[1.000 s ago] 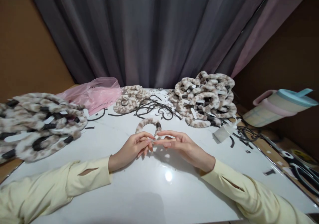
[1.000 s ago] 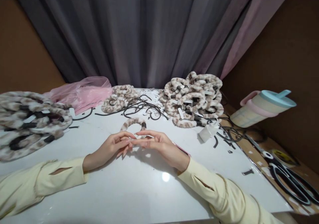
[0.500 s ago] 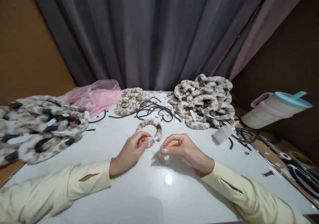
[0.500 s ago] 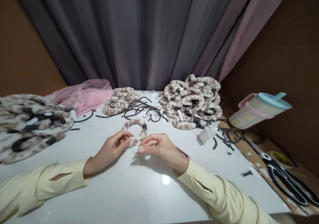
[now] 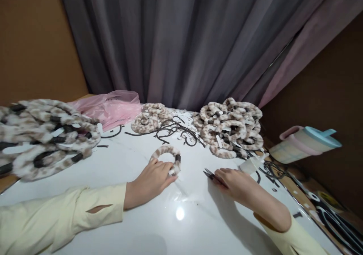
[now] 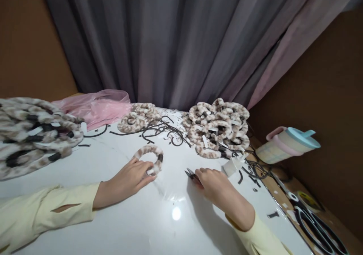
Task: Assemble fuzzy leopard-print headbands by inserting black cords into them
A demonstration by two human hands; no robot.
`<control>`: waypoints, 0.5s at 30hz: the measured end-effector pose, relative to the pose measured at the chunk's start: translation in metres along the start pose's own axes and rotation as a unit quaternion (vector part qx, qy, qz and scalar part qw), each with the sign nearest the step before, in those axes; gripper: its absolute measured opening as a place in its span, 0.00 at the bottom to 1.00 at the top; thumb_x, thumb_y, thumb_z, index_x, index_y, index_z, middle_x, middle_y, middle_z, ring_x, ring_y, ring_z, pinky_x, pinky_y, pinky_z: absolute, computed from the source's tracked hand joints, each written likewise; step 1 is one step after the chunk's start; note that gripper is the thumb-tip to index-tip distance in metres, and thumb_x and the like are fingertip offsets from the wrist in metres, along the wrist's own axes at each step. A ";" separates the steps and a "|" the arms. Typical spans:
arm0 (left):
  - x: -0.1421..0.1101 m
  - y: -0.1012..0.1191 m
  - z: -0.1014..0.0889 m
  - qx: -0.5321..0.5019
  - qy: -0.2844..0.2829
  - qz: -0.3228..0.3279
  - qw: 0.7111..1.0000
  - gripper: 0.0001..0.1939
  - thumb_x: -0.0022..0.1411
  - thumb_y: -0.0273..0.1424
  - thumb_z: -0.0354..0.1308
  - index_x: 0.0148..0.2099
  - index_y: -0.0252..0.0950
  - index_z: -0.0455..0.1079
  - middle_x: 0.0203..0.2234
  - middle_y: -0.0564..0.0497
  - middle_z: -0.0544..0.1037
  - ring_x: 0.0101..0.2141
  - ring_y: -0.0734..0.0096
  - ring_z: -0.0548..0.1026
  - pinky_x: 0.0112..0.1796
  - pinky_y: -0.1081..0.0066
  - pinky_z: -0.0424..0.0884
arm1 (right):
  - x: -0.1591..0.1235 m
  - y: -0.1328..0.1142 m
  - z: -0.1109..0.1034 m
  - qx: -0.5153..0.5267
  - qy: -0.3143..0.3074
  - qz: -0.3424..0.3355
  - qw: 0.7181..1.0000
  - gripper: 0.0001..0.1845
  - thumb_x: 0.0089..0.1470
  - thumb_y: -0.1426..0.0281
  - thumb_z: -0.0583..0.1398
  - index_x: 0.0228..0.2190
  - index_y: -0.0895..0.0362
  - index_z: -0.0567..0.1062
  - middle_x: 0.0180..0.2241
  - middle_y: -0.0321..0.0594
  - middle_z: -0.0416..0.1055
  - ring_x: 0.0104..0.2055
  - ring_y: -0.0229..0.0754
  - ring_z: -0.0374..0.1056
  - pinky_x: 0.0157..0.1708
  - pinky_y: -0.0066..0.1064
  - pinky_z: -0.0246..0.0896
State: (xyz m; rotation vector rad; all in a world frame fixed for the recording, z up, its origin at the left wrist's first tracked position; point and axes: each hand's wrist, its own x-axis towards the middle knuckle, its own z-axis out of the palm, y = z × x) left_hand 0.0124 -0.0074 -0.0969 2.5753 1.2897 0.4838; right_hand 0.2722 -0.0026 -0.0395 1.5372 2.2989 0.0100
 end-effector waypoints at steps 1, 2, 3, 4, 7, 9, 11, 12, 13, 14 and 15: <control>0.000 0.000 0.000 0.008 -0.002 0.001 1.000 0.12 0.65 0.36 0.45 0.39 0.33 0.64 0.33 0.46 0.74 0.36 0.61 0.71 0.41 0.61 0.62 | 0.004 -0.001 0.000 -0.014 0.002 0.005 1.000 0.11 0.57 0.73 0.51 0.31 0.58 0.73 0.30 0.42 0.74 0.29 0.41 0.70 0.23 0.27 0.51; 0.000 0.000 0.000 0.015 -0.005 0.005 1.000 0.12 0.66 0.35 0.45 0.38 0.33 0.64 0.33 0.46 0.74 0.35 0.61 0.71 0.40 0.61 0.62 | 0.009 -0.001 -0.001 -0.025 0.004 0.009 1.000 0.11 0.57 0.74 0.51 0.31 0.58 0.73 0.30 0.44 0.74 0.29 0.42 0.71 0.23 0.27 0.51; 0.000 0.000 0.000 0.021 -0.010 0.011 1.000 0.12 0.66 0.34 0.43 0.38 0.32 0.64 0.33 0.46 0.74 0.35 0.61 0.71 0.39 0.61 0.62 | 0.014 0.001 -0.004 -0.032 0.006 0.011 0.999 0.10 0.57 0.75 0.51 0.31 0.59 0.73 0.31 0.45 0.74 0.30 0.43 0.71 0.24 0.28 0.52; 0.000 0.000 0.000 0.025 -0.015 0.017 0.999 0.12 0.67 0.33 0.42 0.38 0.32 0.64 0.32 0.45 0.74 0.35 0.61 0.71 0.39 0.61 0.62 | 0.020 0.003 -0.009 -0.037 0.009 0.011 0.999 0.09 0.56 0.76 0.52 0.31 0.60 0.73 0.30 0.46 0.74 0.31 0.44 0.71 0.24 0.28 0.53; 0.000 -0.001 0.000 0.029 -0.029 0.026 0.999 0.13 0.67 0.31 0.40 0.38 0.31 0.64 0.32 0.43 0.74 0.34 0.60 0.71 0.38 0.61 0.62 | 0.042 0.007 -0.028 -0.044 0.032 -0.001 0.999 0.08 0.56 0.72 0.55 0.30 0.60 0.74 0.30 0.47 0.74 0.32 0.45 0.72 0.26 0.29 0.57; 0.000 -0.002 0.000 0.023 -0.030 0.029 0.999 0.13 0.67 0.31 0.40 0.39 0.31 0.64 0.33 0.43 0.74 0.35 0.59 0.72 0.38 0.61 0.63 | 0.061 0.002 -0.039 -0.045 0.060 -0.009 0.997 0.09 0.57 0.69 0.54 0.33 0.59 0.74 0.33 0.47 0.74 0.35 0.45 0.71 0.29 0.29 0.59; 0.000 -0.003 0.000 0.015 -0.027 0.036 0.999 0.13 0.66 0.31 0.40 0.40 0.31 0.64 0.33 0.43 0.74 0.35 0.59 0.72 0.37 0.62 0.63 | 0.085 -0.007 -0.049 -0.044 0.087 -0.016 0.995 0.11 0.58 0.66 0.53 0.36 0.58 0.73 0.37 0.48 0.73 0.39 0.46 0.71 0.33 0.30 0.61; 0.000 -0.003 0.000 0.013 -0.026 0.040 0.999 0.13 0.66 0.31 0.41 0.40 0.31 0.64 0.33 0.43 0.74 0.35 0.60 0.72 0.37 0.63 0.63 | 0.098 -0.011 -0.053 -0.044 0.097 -0.015 0.994 0.12 0.59 0.66 0.53 0.37 0.59 0.73 0.38 0.49 0.73 0.40 0.46 0.70 0.34 0.31 0.62; 0.000 -0.004 0.000 0.012 -0.025 0.044 0.999 0.13 0.66 0.32 0.41 0.40 0.31 0.64 0.33 0.43 0.74 0.35 0.60 0.72 0.37 0.63 0.63 | 0.112 -0.016 -0.056 -0.043 0.104 -0.014 0.994 0.13 0.59 0.66 0.53 0.39 0.61 0.72 0.38 0.50 0.72 0.41 0.47 0.70 0.36 0.32 0.62; 0.000 -0.004 0.000 0.012 -0.024 0.048 0.998 0.13 0.66 0.32 0.41 0.40 0.31 0.64 0.32 0.44 0.74 0.35 0.60 0.72 0.36 0.63 0.64 | 0.127 -0.019 -0.059 -0.042 0.112 -0.015 0.993 0.14 0.59 0.66 0.53 0.41 0.61 0.71 0.40 0.50 0.71 0.42 0.47 0.69 0.38 0.34 0.63; 0.000 -0.004 0.000 0.013 -0.025 0.052 0.998 0.13 0.66 0.32 0.40 0.39 0.31 0.64 0.32 0.44 0.74 0.35 0.61 0.72 0.36 0.64 0.64 | 0.141 -0.022 -0.063 -0.040 0.117 -0.022 0.992 0.14 0.59 0.65 0.54 0.44 0.60 0.70 0.42 0.48 0.70 0.43 0.45 0.68 0.41 0.36 0.64</control>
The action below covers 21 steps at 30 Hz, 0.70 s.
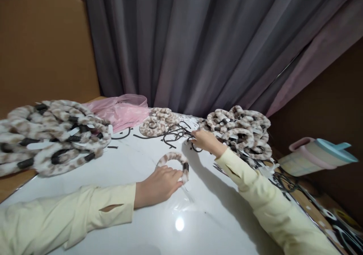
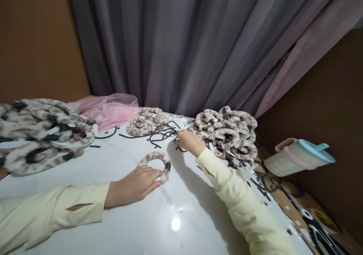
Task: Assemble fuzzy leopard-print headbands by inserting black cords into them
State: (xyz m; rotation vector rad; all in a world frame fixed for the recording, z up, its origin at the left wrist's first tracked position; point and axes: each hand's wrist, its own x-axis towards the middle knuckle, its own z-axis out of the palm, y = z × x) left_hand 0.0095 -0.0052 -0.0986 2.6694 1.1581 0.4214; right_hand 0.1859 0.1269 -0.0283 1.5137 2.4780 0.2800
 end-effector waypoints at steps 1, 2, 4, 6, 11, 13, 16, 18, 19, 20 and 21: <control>0.000 0.000 0.000 0.001 0.000 0.004 1.000 0.13 0.66 0.32 0.40 0.39 0.31 0.64 0.32 0.44 0.75 0.34 0.61 0.72 0.36 0.64 0.64 | 0.015 -0.002 0.000 0.003 0.003 -0.012 1.000 0.16 0.59 0.64 0.54 0.46 0.59 0.68 0.45 0.44 0.68 0.43 0.42 0.67 0.42 0.40 0.64; 0.000 0.000 0.000 0.002 -0.001 0.008 1.000 0.13 0.66 0.31 0.40 0.39 0.31 0.64 0.32 0.44 0.75 0.34 0.61 0.72 0.36 0.64 0.64 | 0.029 -0.003 0.000 0.009 0.002 -0.031 0.999 0.16 0.58 0.64 0.55 0.47 0.58 0.67 0.47 0.44 0.66 0.44 0.42 0.66 0.43 0.41 0.64; 0.000 0.000 -0.001 0.009 -0.001 0.016 1.000 0.13 0.66 0.30 0.40 0.39 0.31 0.64 0.32 0.44 0.75 0.34 0.62 0.72 0.36 0.65 0.64 | 0.054 -0.004 0.001 0.020 -0.016 -0.073 0.997 0.17 0.58 0.65 0.56 0.47 0.59 0.67 0.47 0.44 0.66 0.44 0.43 0.66 0.42 0.41 0.65; 0.000 0.000 -0.001 0.020 -0.001 0.028 0.999 0.13 0.66 0.30 0.40 0.40 0.31 0.64 0.33 0.44 0.75 0.34 0.62 0.72 0.36 0.65 0.64 | 0.073 -0.006 0.001 0.028 -0.030 -0.098 0.994 0.17 0.58 0.65 0.56 0.47 0.59 0.67 0.47 0.44 0.66 0.44 0.43 0.66 0.42 0.41 0.65; 0.000 -0.002 0.001 0.041 0.012 0.050 0.998 0.13 0.66 0.30 0.40 0.42 0.30 0.64 0.34 0.43 0.75 0.34 0.61 0.72 0.37 0.64 0.64 | 0.094 -0.006 -0.003 0.060 -0.023 -0.098 0.993 0.17 0.58 0.65 0.56 0.47 0.59 0.68 0.47 0.43 0.66 0.45 0.43 0.66 0.42 0.40 0.65; 0.000 -0.002 0.001 0.043 0.013 0.048 0.998 0.13 0.66 0.31 0.40 0.42 0.30 0.64 0.33 0.44 0.75 0.34 0.62 0.73 0.37 0.65 0.64 | 0.095 -0.002 -0.011 0.085 -0.004 -0.083 0.993 0.16 0.58 0.65 0.56 0.47 0.57 0.67 0.47 0.43 0.66 0.45 0.43 0.66 0.42 0.40 0.65; 0.000 -0.004 0.001 0.043 0.012 0.051 0.998 0.13 0.66 0.31 0.40 0.42 0.31 0.64 0.32 0.44 0.75 0.33 0.63 0.73 0.37 0.66 0.64 | 0.089 0.009 -0.034 0.139 0.049 -0.059 0.987 0.14 0.57 0.66 0.57 0.44 0.59 0.69 0.44 0.42 0.68 0.43 0.41 0.67 0.41 0.38 0.65; 0.000 -0.004 0.001 0.040 0.017 0.055 0.998 0.13 0.66 0.31 0.40 0.41 0.31 0.64 0.32 0.44 0.75 0.33 0.63 0.73 0.37 0.66 0.64 | 0.079 0.017 -0.054 0.190 0.101 -0.050 0.975 0.07 0.53 0.72 0.60 0.34 0.62 0.73 0.36 0.45 0.73 0.40 0.42 0.69 0.41 0.31 0.64; 0.000 -0.005 0.001 0.035 0.020 0.057 0.998 0.12 0.66 0.32 0.41 0.41 0.32 0.64 0.32 0.44 0.75 0.33 0.63 0.73 0.37 0.66 0.65 | 0.072 0.021 -0.064 0.218 0.125 -0.047 0.967 0.05 0.52 0.74 0.59 0.33 0.63 0.72 0.34 0.45 0.74 0.39 0.42 0.71 0.40 0.29 0.64; 0.000 -0.005 0.001 0.027 0.022 0.059 0.998 0.12 0.65 0.32 0.41 0.41 0.32 0.64 0.32 0.44 0.75 0.33 0.63 0.73 0.37 0.66 0.65 | 0.063 0.024 -0.075 0.249 0.145 -0.049 0.956 0.05 0.53 0.75 0.57 0.34 0.62 0.71 0.33 0.44 0.75 0.37 0.40 0.71 0.38 0.28 0.64; 0.000 -0.005 0.001 0.018 0.022 0.058 0.998 0.12 0.65 0.33 0.42 0.41 0.32 0.64 0.32 0.44 0.75 0.33 0.62 0.73 0.37 0.65 0.65 | 0.053 0.026 -0.085 0.281 0.163 -0.051 0.944 0.06 0.54 0.75 0.55 0.36 0.62 0.70 0.34 0.44 0.75 0.35 0.38 0.72 0.36 0.27 0.65</control>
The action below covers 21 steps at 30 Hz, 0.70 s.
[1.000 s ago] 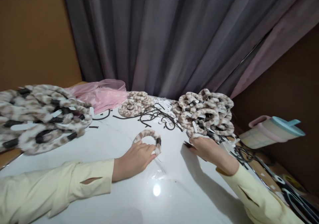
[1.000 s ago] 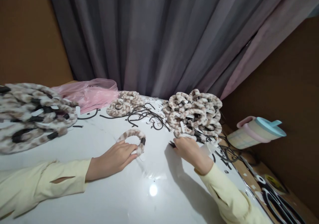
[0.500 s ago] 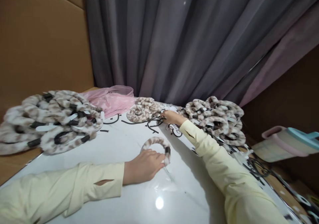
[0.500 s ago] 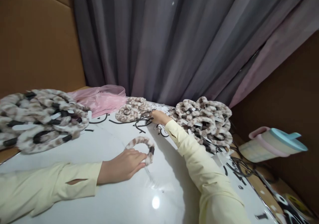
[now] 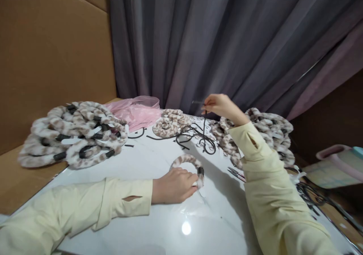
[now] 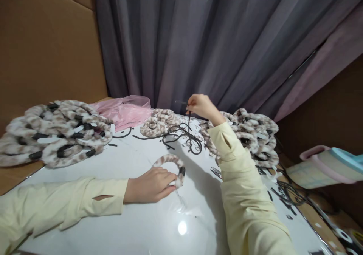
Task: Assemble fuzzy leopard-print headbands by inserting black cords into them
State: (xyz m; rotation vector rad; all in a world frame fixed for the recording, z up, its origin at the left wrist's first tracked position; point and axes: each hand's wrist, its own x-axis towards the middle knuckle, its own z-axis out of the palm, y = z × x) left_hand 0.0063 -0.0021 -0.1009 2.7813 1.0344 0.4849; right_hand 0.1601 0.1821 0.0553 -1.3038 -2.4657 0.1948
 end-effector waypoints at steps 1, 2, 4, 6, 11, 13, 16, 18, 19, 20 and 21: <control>0.000 0.000 0.000 -0.010 -0.001 -0.002 1.000 0.12 0.64 0.34 0.43 0.41 0.32 0.64 0.32 0.44 0.76 0.34 0.62 0.73 0.37 0.65 0.65 | -0.007 -0.006 -0.011 0.058 0.027 -0.006 0.998 0.07 0.55 0.75 0.54 0.37 0.61 0.69 0.34 0.43 0.75 0.33 0.36 0.72 0.35 0.27 0.65; -0.001 0.000 0.000 -0.019 -0.003 -0.005 1.000 0.12 0.64 0.35 0.45 0.41 0.33 0.64 0.33 0.44 0.76 0.34 0.61 0.73 0.37 0.64 0.65 | -0.016 -0.013 -0.021 0.225 0.066 -0.014 0.972 0.07 0.52 0.75 0.57 0.36 0.61 0.69 0.33 0.44 0.76 0.30 0.38 0.73 0.34 0.30 0.66; -0.002 0.001 -0.001 -0.031 -0.003 -0.015 0.999 0.12 0.61 0.34 0.47 0.43 0.32 0.64 0.33 0.44 0.75 0.35 0.60 0.73 0.39 0.63 0.65 | -0.035 -0.027 -0.035 0.296 0.079 -0.030 0.951 0.08 0.51 0.72 0.60 0.36 0.57 0.68 0.33 0.40 0.76 0.30 0.38 0.73 0.35 0.33 0.66; -0.003 0.002 -0.001 -0.034 0.007 -0.029 0.999 0.14 0.58 0.31 0.49 0.46 0.32 0.63 0.33 0.44 0.75 0.35 0.59 0.73 0.40 0.61 0.65 | -0.055 -0.039 -0.043 0.354 0.078 -0.045 0.931 0.09 0.49 0.69 0.62 0.35 0.55 0.70 0.34 0.39 0.76 0.31 0.39 0.73 0.38 0.35 0.66; -0.003 0.002 -0.005 -0.090 0.075 -0.045 0.992 0.15 0.52 0.24 0.49 0.45 0.33 0.61 0.38 0.43 0.74 0.42 0.57 0.70 0.44 0.59 0.63 | -0.104 -0.056 -0.048 0.458 -0.002 -0.030 0.888 0.07 0.49 0.68 0.62 0.34 0.53 0.74 0.35 0.36 0.76 0.31 0.34 0.71 0.37 0.31 0.66; -0.001 0.002 -0.008 -0.160 0.074 -0.059 0.983 0.14 0.51 0.21 0.49 0.42 0.34 0.62 0.35 0.46 0.74 0.40 0.61 0.71 0.44 0.61 0.63 | -0.124 -0.056 -0.048 0.458 -0.027 -0.014 0.888 0.10 0.50 0.68 0.62 0.37 0.53 0.74 0.34 0.37 0.76 0.28 0.35 0.71 0.33 0.31 0.68; 0.003 0.001 -0.013 -0.319 0.061 -0.121 0.938 0.10 0.52 0.23 0.52 0.40 0.35 0.62 0.32 0.48 0.72 0.35 0.66 0.71 0.39 0.65 0.65 | -0.152 -0.049 -0.041 0.420 -0.060 0.011 0.905 0.16 0.50 0.69 0.61 0.43 0.51 0.69 0.28 0.37 0.75 0.25 0.37 0.71 0.26 0.31 0.68; 0.006 0.000 -0.016 -0.462 0.048 -0.159 0.871 0.11 0.53 0.28 0.55 0.40 0.35 0.61 0.31 0.49 0.71 0.33 0.69 0.71 0.35 0.69 0.65 | -0.170 -0.044 -0.029 0.379 -0.058 0.004 0.924 0.16 0.52 0.68 0.59 0.44 0.50 0.66 0.28 0.37 0.75 0.25 0.39 0.71 0.24 0.31 0.68; 0.007 -0.001 -0.017 -0.532 0.029 -0.174 0.828 0.13 0.53 0.30 0.57 0.41 0.34 0.61 0.30 0.50 0.71 0.31 0.71 0.70 0.32 0.70 0.65 | -0.178 -0.041 -0.021 0.345 -0.043 -0.004 0.937 0.14 0.53 0.68 0.58 0.43 0.50 0.65 0.30 0.38 0.74 0.25 0.39 0.71 0.24 0.31 0.67; 0.008 -0.002 -0.017 -0.590 0.004 -0.184 0.786 0.15 0.52 0.31 0.59 0.41 0.34 0.60 0.29 0.50 0.71 0.29 0.73 0.70 0.30 0.72 0.63 | -0.186 -0.039 -0.012 0.303 -0.013 -0.023 0.953 0.11 0.55 0.69 0.56 0.42 0.51 0.66 0.34 0.40 0.74 0.25 0.38 0.70 0.23 0.30 0.66; 0.009 -0.004 -0.017 -0.634 -0.026 -0.187 0.750 0.16 0.52 0.32 0.59 0.42 0.33 0.60 0.29 0.50 0.72 0.26 0.75 0.69 0.27 0.73 0.62 | -0.193 -0.037 -0.002 0.246 0.006 -0.040 0.968 0.08 0.56 0.70 0.54 0.39 0.52 0.67 0.36 0.41 0.72 0.25 0.37 0.69 0.24 0.30 0.66</control>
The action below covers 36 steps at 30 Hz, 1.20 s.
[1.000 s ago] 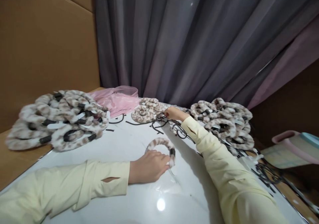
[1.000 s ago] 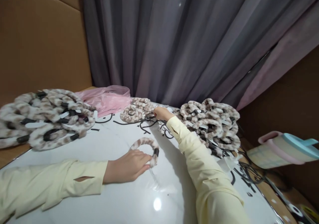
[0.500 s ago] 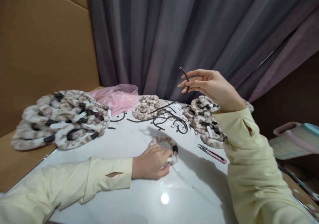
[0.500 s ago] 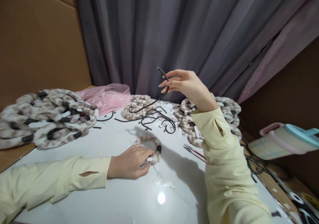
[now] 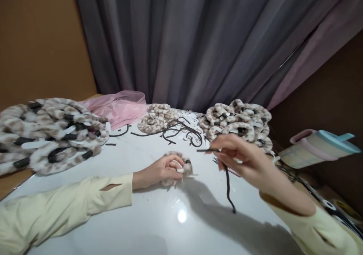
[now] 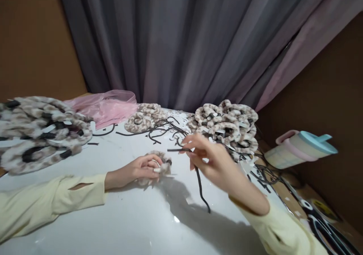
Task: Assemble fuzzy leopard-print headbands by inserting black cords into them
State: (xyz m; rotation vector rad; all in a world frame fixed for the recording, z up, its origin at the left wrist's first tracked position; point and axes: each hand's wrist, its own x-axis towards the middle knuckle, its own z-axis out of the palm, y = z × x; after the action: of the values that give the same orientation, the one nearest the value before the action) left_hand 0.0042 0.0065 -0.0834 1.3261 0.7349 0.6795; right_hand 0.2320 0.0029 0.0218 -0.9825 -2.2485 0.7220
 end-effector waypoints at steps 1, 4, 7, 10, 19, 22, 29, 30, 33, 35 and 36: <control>0.001 0.000 -0.001 -0.036 -0.025 -0.018 0.999 0.17 0.53 0.33 0.60 0.43 0.33 0.60 0.29 0.49 0.72 0.25 0.77 0.68 0.26 0.74 0.60 | -0.006 0.005 0.008 -0.054 0.010 -0.024 0.998 0.08 0.56 0.73 0.52 0.37 0.53 0.68 0.34 0.41 0.72 0.25 0.37 0.68 0.25 0.30 0.64; 0.003 -0.002 -0.003 -0.089 -0.064 -0.044 0.993 0.18 0.56 0.37 0.59 0.44 0.32 0.60 0.29 0.48 0.74 0.20 0.81 0.64 0.23 0.76 0.57 | -0.019 0.019 0.032 -0.116 0.039 -0.056 0.991 0.13 0.57 0.77 0.46 0.35 0.54 0.68 0.35 0.43 0.72 0.28 0.37 0.67 0.29 0.30 0.63; 0.005 -0.003 -0.005 -0.120 -0.062 -0.065 0.989 0.18 0.57 0.39 0.58 0.44 0.33 0.60 0.25 0.52 0.72 0.17 0.85 0.57 0.22 0.77 0.53 | -0.021 0.027 0.049 -0.042 0.082 -0.011 0.996 0.12 0.57 0.75 0.47 0.42 0.53 0.64 0.37 0.43 0.72 0.28 0.37 0.66 0.27 0.29 0.62; 0.006 -0.003 -0.006 -0.141 -0.063 -0.081 0.985 0.17 0.58 0.39 0.56 0.44 0.33 0.59 0.22 0.55 0.68 0.16 0.86 0.52 0.21 0.77 0.50 | -0.018 0.032 0.061 0.102 0.062 0.047 0.992 0.13 0.58 0.70 0.50 0.46 0.53 0.60 0.37 0.42 0.71 0.25 0.35 0.64 0.23 0.27 0.61; 0.005 -0.005 -0.005 -0.149 -0.063 -0.101 0.982 0.13 0.59 0.36 0.53 0.44 0.35 0.59 0.18 0.59 0.62 0.15 0.85 0.52 0.18 0.79 0.50 | -0.012 0.041 0.095 0.025 0.033 -0.015 0.999 0.14 0.54 0.63 0.59 0.40 0.58 0.72 0.30 0.40 0.72 0.26 0.36 0.65 0.27 0.26 0.60; 0.004 -0.006 -0.004 -0.112 -0.063 -0.076 0.989 0.16 0.63 0.42 0.46 0.46 0.35 0.59 0.20 0.56 0.67 0.15 0.82 0.56 0.19 0.76 0.55 | -0.012 0.045 0.097 0.011 0.020 -0.008 1.000 0.14 0.56 0.62 0.56 0.38 0.58 0.75 0.25 0.38 0.71 0.22 0.34 0.61 0.24 0.24 0.57; 0.000 -0.003 -0.004 -0.052 -0.087 -0.054 0.993 0.21 0.59 0.35 0.54 0.53 0.35 0.57 0.28 0.51 0.72 0.18 0.82 0.58 0.21 0.74 0.55 | -0.005 0.050 0.083 0.102 -0.031 0.127 0.986 0.15 0.53 0.61 0.58 0.34 0.59 0.78 0.19 0.33 0.66 0.19 0.31 0.52 0.20 0.24 0.48; 0.000 -0.002 -0.003 -0.024 -0.079 -0.047 0.995 0.21 0.58 0.33 0.55 0.53 0.35 0.57 0.29 0.51 0.72 0.18 0.82 0.58 0.21 0.74 0.55 | -0.004 0.051 0.081 0.129 -0.045 0.153 0.979 0.15 0.52 0.60 0.59 0.33 0.59 0.78 0.17 0.32 0.64 0.19 0.30 0.51 0.20 0.24 0.46; -0.002 0.000 -0.001 0.078 -0.038 -0.012 0.996 0.17 0.60 0.32 0.53 0.51 0.35 0.59 0.31 0.51 0.74 0.24 0.79 0.65 0.27 0.74 0.60 | 0.001 0.050 0.074 0.215 -0.081 0.206 0.951 0.15 0.50 0.60 0.60 0.28 0.61 0.77 0.18 0.32 0.63 0.20 0.30 0.51 0.21 0.25 0.46; -0.002 0.001 0.000 0.152 -0.024 0.009 0.988 0.14 0.61 0.32 0.52 0.48 0.34 0.62 0.32 0.50 0.75 0.30 0.75 0.69 0.32 0.73 0.62 | 0.002 0.049 0.070 0.259 -0.099 0.235 0.931 0.15 0.48 0.60 0.61 0.26 0.61 0.76 0.20 0.34 0.65 0.21 0.31 0.53 0.21 0.25 0.47; -0.003 0.002 0.001 0.188 -0.022 0.015 0.982 0.12 0.61 0.33 0.52 0.46 0.34 0.64 0.32 0.50 0.76 0.31 0.75 0.69 0.32 0.73 0.61 | 0.003 0.049 0.068 0.271 -0.109 0.248 0.924 0.15 0.48 0.60 0.61 0.26 0.62 0.76 0.20 0.34 0.65 0.21 0.31 0.54 0.22 0.25 0.47</control>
State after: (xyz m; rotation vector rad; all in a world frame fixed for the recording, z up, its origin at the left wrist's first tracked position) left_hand 0.0029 0.0040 -0.0816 1.6950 0.8363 0.5482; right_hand 0.2066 0.0172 -0.0569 -1.2296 -1.7949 1.6423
